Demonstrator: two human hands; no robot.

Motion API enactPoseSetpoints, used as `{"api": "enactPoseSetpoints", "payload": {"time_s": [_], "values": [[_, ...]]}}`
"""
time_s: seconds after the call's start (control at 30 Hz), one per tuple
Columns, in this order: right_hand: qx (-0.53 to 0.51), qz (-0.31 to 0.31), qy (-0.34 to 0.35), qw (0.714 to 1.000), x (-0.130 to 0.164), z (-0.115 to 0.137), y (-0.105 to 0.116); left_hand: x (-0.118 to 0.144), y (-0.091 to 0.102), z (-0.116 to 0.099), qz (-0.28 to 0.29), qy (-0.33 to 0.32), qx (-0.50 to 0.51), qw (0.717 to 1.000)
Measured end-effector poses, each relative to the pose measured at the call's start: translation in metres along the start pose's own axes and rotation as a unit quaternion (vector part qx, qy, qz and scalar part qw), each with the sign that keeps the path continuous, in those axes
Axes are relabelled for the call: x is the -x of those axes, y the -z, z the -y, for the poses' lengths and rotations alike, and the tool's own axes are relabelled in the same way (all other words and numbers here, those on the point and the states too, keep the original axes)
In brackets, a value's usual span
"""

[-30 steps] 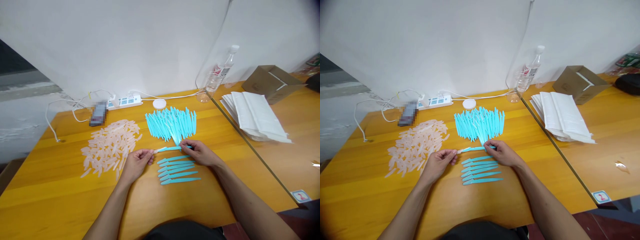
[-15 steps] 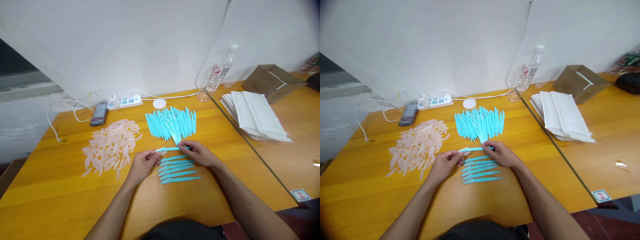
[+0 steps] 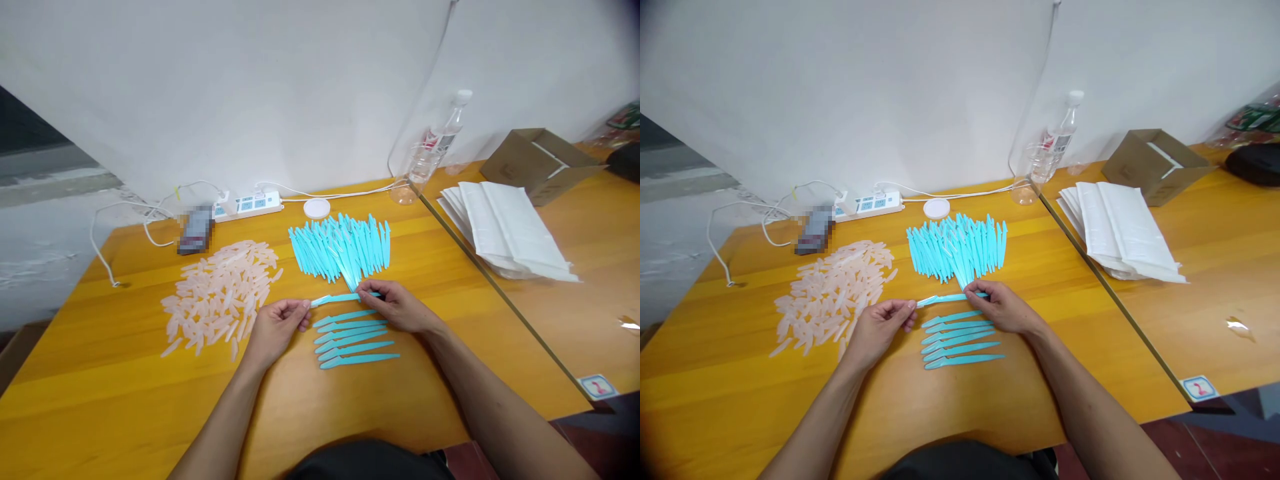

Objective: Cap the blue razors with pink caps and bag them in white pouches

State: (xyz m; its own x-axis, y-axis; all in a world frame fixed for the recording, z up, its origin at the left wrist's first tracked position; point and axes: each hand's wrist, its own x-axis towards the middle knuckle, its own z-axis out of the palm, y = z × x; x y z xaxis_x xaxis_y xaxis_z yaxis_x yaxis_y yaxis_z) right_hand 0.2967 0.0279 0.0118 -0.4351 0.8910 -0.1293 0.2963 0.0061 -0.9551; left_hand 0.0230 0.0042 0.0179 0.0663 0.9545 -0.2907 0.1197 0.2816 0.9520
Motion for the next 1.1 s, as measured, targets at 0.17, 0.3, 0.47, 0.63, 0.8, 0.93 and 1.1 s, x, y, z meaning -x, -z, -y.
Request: {"api": "enactPoseSetpoints", "payload": {"time_s": [0.17,0.3,0.47,0.63,0.8,0.93,1.1], "values": [[-0.02,0.023,-0.024,0.999,0.003,0.007,-0.003,0.005,-0.008,-0.001,0.002,-0.092,-0.098,0.991],[-0.027,0.083,-0.022,0.996,0.01,0.013,0.004,0.026,-0.003,-0.009,0.063,-0.238,-0.267,0.932],[0.008,0.006,-0.036,0.999,0.013,0.009,0.024,0.069,-0.008,0.0,0.074,-0.378,-0.396,0.834],[0.102,-0.158,-0.039,0.981,0.007,-0.006,0.034,0.089,-0.02,0.017,0.031,-0.402,-0.451,0.796],[0.178,-0.234,-0.049,0.954,0.004,-0.014,0.03,0.08,-0.002,0.011,-0.052,-0.361,-0.45,0.815],[0.229,-0.244,-0.036,0.942,-0.004,-0.003,0.016,0.047,0.025,-0.002,-0.129,-0.315,-0.479,0.809],[0.35,-0.213,-0.048,0.911,-0.024,0.014,-0.009,-0.009,0.038,-0.009,-0.149,-0.25,-0.599,0.746]]}}
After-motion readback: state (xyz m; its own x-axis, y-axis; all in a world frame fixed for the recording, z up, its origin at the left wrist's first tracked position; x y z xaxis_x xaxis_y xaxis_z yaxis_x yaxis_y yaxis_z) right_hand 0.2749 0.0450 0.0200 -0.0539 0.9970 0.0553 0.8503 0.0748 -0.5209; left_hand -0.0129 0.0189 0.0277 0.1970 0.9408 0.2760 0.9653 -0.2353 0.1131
